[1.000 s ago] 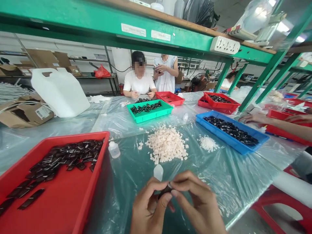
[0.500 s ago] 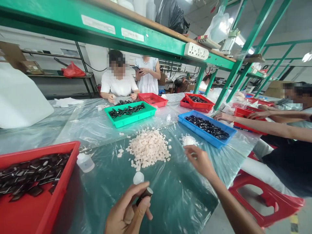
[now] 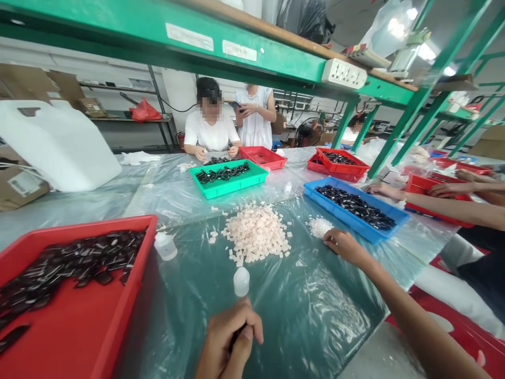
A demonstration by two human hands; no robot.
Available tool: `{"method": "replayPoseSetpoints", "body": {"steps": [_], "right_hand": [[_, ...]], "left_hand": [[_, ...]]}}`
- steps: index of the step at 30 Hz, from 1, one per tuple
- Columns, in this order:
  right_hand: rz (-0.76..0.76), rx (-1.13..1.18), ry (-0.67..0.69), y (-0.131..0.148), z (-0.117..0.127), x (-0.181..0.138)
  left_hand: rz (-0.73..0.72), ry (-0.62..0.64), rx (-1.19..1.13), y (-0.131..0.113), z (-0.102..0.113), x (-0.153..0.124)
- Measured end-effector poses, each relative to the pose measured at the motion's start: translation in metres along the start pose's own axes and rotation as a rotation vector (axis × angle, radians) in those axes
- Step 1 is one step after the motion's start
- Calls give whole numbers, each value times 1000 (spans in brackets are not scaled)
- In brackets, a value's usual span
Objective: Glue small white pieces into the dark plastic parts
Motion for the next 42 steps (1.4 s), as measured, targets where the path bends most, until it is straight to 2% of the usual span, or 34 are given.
{"method": "replayPoseSetpoints", "body": {"steps": [3,8,11,13,15,21,27,33,42], "right_hand": [[19,142,-5,33,-4,-15],[111,466,59,149,-41,-80],[135,559,57,203,-60,-105],[144,593,-2,218,-64,-110],[144,613,-47,220,-66,-111],[144,570,-63,213,-70,-114],[171,534,-105,220,-66,-118],[191,510,-256,222,-68,-126],[86,489,-466,224,-69,-143]], "left_hand": [[19,-26,29,3,-4,-3],[174,-117,71,14,-2,-6],[147,-94,44,11,-3,-3],[94,-85,30,7,-3,-1],[54,-87,21,4,-2,0],[-8,-105,32,2,0,-1],[-39,-139,61,-3,1,-3],[-52,-168,87,-4,3,-5],[-73,-191,152,-9,0,-10]]}}
Point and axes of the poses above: each hand's wrist, its own x-axis towards the middle knuckle, its own z-axis out of the back of the hand, y = z × x, the point moved 9 cm from there along x, towards the middle knuckle, and after that the axes turned 1 degree about x, right-handed, at the moved point
